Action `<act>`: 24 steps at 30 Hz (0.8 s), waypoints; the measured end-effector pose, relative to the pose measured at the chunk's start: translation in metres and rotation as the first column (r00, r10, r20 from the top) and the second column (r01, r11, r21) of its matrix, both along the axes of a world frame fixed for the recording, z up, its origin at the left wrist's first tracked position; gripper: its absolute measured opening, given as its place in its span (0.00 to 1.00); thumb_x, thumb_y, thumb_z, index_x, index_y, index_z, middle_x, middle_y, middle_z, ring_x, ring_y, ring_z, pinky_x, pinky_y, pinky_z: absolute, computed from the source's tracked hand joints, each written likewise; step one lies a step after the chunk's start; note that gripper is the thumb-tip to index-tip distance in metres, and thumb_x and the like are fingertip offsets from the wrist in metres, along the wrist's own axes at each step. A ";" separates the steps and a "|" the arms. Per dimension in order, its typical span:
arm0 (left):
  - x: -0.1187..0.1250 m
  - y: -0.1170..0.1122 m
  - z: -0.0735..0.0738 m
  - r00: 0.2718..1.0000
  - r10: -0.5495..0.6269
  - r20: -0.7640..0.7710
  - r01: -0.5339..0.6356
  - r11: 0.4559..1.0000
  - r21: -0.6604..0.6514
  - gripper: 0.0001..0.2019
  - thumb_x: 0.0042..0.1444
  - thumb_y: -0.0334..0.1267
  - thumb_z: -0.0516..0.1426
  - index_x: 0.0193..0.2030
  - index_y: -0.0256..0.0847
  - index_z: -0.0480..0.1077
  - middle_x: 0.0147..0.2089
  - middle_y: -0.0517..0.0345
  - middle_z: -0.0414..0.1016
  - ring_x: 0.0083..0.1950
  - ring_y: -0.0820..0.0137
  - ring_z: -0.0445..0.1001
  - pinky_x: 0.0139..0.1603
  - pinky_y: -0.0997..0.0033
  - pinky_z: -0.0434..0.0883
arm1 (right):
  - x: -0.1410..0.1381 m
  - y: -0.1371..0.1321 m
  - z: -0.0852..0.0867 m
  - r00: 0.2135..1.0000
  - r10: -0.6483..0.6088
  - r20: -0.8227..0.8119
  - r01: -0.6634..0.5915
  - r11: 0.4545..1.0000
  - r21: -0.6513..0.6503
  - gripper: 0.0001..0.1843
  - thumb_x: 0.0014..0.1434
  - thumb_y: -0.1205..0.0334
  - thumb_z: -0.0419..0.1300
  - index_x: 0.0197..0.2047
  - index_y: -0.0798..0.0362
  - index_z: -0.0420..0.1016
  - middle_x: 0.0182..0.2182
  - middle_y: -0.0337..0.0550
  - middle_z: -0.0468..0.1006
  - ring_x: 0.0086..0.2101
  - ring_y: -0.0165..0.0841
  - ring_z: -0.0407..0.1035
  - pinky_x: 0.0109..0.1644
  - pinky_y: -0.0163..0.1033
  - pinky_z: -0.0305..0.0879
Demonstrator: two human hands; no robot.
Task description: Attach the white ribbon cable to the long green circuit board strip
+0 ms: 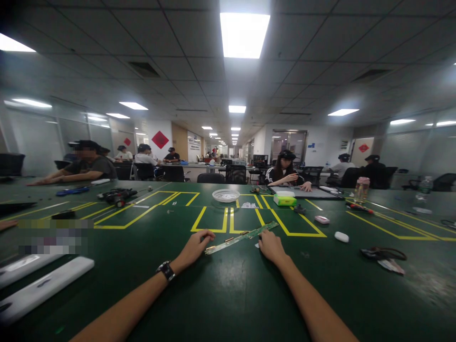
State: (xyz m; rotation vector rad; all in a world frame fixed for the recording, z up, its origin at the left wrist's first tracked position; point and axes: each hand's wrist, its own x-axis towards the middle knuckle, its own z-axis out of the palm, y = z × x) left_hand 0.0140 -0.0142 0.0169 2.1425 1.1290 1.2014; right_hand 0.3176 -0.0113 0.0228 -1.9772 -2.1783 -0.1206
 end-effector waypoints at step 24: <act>-0.001 -0.005 0.006 1.000 0.006 -0.010 -0.006 1.000 0.016 0.11 0.58 0.35 0.49 0.37 0.38 0.73 0.37 0.53 0.77 0.41 0.66 0.74 0.44 0.69 0.67 | -0.024 -0.004 -0.008 0.945 0.303 -0.119 -0.301 0.953 0.038 0.18 0.59 0.66 0.51 0.51 0.57 0.73 0.52 0.54 0.71 0.53 0.41 0.64 0.58 0.43 0.58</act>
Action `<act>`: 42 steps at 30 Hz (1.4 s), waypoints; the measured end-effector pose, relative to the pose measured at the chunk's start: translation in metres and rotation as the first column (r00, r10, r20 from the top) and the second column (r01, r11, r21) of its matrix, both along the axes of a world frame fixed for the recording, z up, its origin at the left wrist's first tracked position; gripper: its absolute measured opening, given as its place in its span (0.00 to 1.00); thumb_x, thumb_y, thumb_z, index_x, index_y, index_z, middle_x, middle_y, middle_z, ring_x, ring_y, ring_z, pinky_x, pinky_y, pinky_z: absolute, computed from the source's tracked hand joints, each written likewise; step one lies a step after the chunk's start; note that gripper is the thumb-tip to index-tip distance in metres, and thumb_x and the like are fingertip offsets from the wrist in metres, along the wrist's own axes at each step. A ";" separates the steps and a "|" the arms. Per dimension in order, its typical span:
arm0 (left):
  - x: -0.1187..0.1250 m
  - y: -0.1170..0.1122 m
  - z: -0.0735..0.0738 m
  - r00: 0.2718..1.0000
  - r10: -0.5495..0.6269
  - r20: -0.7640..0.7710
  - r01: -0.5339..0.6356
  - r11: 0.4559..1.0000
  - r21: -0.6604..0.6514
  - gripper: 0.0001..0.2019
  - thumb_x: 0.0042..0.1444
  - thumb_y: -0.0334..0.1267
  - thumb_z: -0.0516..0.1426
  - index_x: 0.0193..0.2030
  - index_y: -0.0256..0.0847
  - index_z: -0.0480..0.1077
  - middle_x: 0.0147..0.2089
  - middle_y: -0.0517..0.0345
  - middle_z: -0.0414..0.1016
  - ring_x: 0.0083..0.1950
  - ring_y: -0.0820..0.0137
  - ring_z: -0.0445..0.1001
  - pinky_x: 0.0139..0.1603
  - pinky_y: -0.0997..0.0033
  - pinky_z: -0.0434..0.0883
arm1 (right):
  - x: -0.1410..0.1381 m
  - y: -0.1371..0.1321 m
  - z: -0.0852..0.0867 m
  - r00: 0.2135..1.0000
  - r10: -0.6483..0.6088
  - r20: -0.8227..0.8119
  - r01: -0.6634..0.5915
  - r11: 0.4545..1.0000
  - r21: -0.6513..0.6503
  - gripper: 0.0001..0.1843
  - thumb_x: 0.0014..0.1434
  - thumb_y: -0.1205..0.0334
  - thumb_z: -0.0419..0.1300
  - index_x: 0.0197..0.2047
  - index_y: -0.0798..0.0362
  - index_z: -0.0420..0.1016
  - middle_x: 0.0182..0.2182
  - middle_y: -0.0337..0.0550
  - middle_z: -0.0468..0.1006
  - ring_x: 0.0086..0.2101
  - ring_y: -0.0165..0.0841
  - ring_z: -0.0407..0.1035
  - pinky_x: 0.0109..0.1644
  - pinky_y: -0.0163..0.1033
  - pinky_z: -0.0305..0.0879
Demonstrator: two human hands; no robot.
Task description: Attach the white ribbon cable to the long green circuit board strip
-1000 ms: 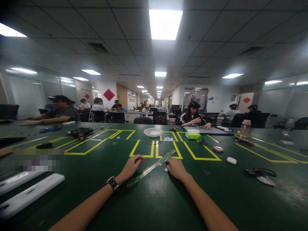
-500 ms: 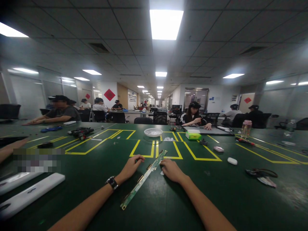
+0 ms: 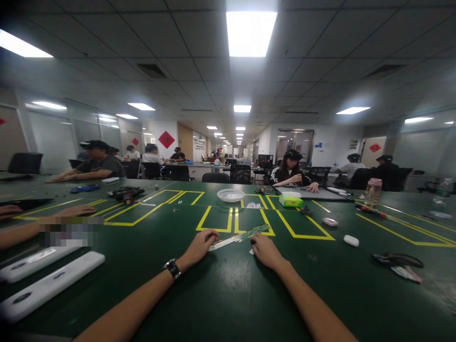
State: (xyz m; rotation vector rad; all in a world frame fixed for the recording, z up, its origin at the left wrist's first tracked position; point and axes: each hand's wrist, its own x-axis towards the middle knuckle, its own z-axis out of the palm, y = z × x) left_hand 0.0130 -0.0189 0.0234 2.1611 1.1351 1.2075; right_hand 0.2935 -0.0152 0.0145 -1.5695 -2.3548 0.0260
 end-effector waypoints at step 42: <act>0.013 -0.015 -0.009 0.926 -0.049 -0.374 -0.004 0.990 -0.140 0.23 0.52 0.34 0.57 0.57 0.42 0.64 0.42 0.53 0.69 0.44 0.64 0.68 0.45 0.69 0.63 | -0.034 -0.018 -0.003 0.914 0.334 -0.229 -0.334 0.942 0.042 0.20 0.56 0.68 0.55 0.52 0.51 0.73 0.53 0.49 0.70 0.54 0.40 0.63 0.61 0.45 0.56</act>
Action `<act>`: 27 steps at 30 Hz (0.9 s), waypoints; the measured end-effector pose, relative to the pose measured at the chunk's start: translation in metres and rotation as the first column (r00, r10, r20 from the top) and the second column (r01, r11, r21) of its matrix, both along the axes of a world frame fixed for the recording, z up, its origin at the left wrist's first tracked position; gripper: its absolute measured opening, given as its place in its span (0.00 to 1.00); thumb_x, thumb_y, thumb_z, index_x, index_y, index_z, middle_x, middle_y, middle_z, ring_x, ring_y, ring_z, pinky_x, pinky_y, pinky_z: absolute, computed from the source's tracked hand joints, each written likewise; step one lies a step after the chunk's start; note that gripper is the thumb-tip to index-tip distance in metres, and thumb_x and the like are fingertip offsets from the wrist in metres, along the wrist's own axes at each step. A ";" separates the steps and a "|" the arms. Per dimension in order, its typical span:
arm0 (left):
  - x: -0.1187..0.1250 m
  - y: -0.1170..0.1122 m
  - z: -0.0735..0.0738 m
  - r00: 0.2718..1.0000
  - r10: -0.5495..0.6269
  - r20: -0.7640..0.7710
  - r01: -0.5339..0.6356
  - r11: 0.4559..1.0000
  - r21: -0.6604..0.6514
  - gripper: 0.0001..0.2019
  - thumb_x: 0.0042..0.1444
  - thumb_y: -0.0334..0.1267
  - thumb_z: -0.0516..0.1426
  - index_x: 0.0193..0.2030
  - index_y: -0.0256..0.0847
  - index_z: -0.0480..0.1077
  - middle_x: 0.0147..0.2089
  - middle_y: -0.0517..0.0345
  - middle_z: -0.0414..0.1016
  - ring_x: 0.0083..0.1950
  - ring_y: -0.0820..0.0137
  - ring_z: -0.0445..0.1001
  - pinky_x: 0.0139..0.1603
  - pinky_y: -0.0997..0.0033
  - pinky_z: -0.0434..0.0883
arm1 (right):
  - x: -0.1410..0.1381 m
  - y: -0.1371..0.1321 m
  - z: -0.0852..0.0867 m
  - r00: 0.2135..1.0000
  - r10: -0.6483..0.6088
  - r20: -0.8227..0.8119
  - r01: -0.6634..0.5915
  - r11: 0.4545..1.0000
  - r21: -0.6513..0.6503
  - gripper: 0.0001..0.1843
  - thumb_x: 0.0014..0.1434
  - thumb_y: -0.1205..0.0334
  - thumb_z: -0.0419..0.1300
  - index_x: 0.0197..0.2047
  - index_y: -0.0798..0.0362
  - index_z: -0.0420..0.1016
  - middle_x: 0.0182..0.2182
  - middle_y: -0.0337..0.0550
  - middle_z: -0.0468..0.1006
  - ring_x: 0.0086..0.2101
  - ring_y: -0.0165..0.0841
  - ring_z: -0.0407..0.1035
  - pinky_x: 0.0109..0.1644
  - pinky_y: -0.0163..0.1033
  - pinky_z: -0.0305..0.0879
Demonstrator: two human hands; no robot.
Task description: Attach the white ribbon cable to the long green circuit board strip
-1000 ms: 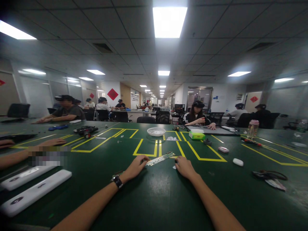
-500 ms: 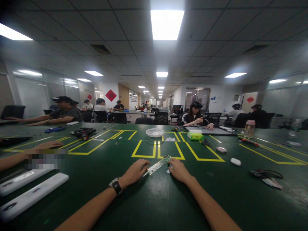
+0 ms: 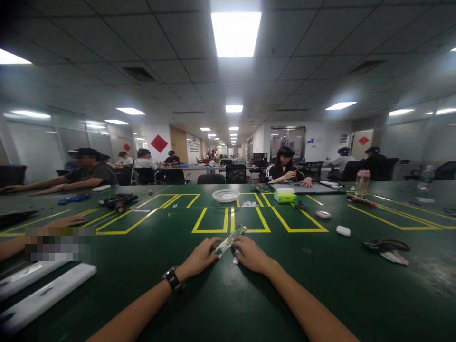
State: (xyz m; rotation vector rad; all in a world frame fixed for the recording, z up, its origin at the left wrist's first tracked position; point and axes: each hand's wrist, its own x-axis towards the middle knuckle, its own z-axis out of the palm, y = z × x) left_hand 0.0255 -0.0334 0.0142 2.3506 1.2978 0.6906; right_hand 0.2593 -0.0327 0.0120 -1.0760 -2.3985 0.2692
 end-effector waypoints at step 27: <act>0.004 -0.005 -0.001 0.978 0.081 -0.194 -0.079 0.997 0.018 0.20 0.55 0.49 0.54 0.50 0.39 0.70 0.47 0.44 0.70 0.49 0.55 0.67 0.47 0.62 0.63 | -0.001 -0.001 0.000 0.955 -0.289 0.068 0.293 0.955 -0.047 0.15 0.52 0.55 0.60 0.42 0.51 0.71 0.47 0.48 0.72 0.48 0.43 0.63 0.50 0.44 0.56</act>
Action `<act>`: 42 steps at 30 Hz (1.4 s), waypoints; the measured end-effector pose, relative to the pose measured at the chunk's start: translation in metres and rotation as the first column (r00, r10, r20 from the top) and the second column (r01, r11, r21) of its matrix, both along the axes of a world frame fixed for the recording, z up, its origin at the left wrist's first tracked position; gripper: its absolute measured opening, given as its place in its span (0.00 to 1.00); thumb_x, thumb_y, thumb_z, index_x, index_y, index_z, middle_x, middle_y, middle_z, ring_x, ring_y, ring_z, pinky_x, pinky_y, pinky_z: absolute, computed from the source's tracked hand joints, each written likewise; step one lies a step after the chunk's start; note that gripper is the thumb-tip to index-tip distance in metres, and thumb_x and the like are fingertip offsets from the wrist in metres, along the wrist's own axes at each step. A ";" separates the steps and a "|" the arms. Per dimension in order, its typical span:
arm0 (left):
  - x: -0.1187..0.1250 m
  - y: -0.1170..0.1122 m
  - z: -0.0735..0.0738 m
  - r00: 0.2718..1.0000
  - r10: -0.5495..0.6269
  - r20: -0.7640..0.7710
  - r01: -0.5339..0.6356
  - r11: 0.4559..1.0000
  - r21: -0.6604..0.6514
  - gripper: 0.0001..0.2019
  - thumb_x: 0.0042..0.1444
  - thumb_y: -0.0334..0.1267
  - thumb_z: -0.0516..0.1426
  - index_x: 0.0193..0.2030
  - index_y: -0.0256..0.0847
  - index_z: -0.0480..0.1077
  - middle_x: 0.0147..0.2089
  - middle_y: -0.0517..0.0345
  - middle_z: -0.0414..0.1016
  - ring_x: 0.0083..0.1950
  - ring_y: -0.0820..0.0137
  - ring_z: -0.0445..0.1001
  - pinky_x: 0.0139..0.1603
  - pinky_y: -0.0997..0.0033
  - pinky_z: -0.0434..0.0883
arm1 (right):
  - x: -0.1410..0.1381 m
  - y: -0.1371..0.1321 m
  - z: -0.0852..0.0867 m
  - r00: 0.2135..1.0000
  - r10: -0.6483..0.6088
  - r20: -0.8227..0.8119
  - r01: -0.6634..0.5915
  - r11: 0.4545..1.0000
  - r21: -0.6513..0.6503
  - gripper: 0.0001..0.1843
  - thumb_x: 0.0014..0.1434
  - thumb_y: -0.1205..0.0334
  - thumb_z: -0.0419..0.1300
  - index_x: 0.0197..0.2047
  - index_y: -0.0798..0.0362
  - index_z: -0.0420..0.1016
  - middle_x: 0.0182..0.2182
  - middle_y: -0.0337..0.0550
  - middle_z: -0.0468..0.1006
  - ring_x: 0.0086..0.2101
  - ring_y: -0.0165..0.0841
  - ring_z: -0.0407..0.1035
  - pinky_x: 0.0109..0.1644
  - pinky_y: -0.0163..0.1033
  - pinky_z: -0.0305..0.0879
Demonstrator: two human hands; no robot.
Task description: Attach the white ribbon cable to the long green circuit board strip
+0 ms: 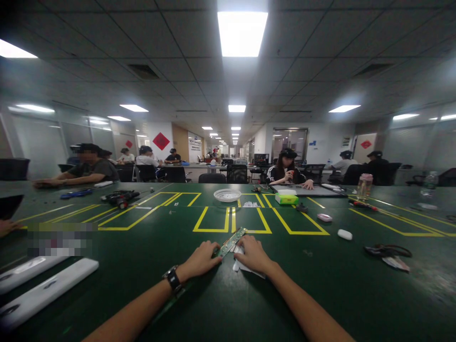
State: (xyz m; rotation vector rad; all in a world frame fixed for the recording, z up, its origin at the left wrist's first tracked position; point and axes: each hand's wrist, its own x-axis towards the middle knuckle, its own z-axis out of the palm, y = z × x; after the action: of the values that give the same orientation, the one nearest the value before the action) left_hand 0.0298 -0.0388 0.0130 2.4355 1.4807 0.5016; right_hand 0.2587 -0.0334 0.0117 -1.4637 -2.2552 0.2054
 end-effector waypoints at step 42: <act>0.013 0.000 0.002 0.427 0.194 0.883 0.382 0.846 -0.371 0.21 0.55 0.47 0.59 0.51 0.36 0.67 0.28 0.63 0.70 0.22 0.79 0.67 0.23 0.80 0.66 | -0.031 -0.016 0.011 0.597 -0.123 -0.793 -0.287 0.890 -0.354 0.20 0.47 0.46 0.66 0.27 0.56 0.69 0.19 0.34 0.70 0.20 0.25 0.61 0.25 0.31 0.55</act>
State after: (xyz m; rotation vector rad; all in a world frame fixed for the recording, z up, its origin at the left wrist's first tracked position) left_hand 0.0427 -0.0384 0.0151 1.3261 0.7819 1.0110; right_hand 0.2277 -0.0490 0.0231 -1.0878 -1.5325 1.2428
